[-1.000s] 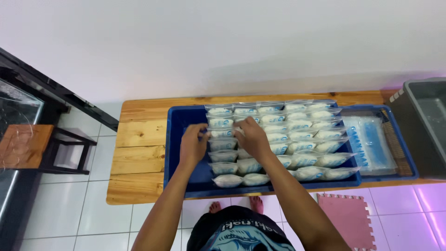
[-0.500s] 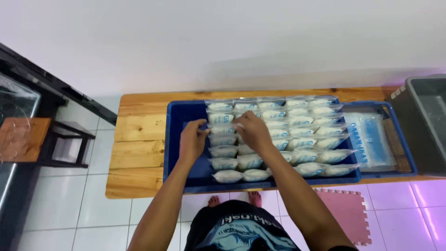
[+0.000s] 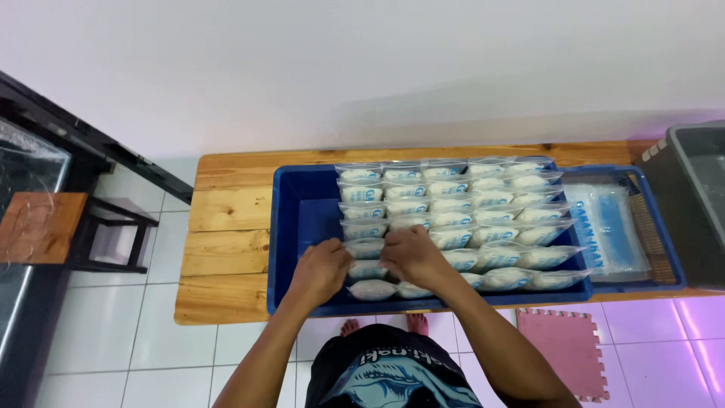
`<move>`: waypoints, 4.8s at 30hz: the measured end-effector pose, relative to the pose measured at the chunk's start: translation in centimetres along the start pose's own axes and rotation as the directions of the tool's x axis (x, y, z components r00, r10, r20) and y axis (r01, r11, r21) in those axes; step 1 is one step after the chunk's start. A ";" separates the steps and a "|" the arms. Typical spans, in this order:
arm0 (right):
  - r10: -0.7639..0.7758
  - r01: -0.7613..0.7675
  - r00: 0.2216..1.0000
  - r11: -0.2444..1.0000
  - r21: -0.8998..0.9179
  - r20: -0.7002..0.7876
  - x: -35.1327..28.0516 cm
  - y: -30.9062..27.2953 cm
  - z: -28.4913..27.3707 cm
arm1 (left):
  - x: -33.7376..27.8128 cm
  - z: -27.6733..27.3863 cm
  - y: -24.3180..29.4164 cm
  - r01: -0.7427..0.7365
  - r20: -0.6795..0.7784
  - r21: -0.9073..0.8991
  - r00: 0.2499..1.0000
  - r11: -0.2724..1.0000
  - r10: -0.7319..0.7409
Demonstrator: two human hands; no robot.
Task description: The person scoops white powder from a plastic bin into a small plastic bag using a hand-held scoop and a measuring cup, then places the filled bag into a blue crate with other similar bags.
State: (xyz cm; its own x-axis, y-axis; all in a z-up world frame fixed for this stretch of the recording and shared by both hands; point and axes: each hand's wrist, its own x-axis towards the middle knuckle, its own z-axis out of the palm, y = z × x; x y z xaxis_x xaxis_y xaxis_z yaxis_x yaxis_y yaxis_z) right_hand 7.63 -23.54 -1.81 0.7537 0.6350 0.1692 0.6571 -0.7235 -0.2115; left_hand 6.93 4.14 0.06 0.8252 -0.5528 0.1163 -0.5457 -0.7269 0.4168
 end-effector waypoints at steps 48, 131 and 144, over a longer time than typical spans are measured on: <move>0.385 -0.188 0.861 0.848 0.495 -0.333 -2.9 -2.4 -4.5 | 3.7 3.9 0.7 0.722 0.659 -0.654 0.396 -0.227 -0.639; 0.869 -0.877 0.470 0.440 0.192 0.156 -44.1 41.5 -7.1 | 31.1 31.7 50.0 0.523 0.459 -0.852 0.715 -0.032 -0.527; 0.425 -0.427 0.904 0.895 0.132 0.046 -47.0 37.4 -13.2 | 41.3 37.5 48.1 0.549 0.706 -0.690 0.655 -0.471 -0.271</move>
State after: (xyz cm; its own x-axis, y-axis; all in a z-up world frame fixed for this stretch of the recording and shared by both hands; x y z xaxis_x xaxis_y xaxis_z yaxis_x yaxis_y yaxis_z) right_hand -3.03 -84.02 -4.92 0.9600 0.2793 0.0186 0.2643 -0.8827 -0.3886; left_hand 9.31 -68.96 -8.92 0.5850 -0.4525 -0.6731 0.8110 0.3201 0.4897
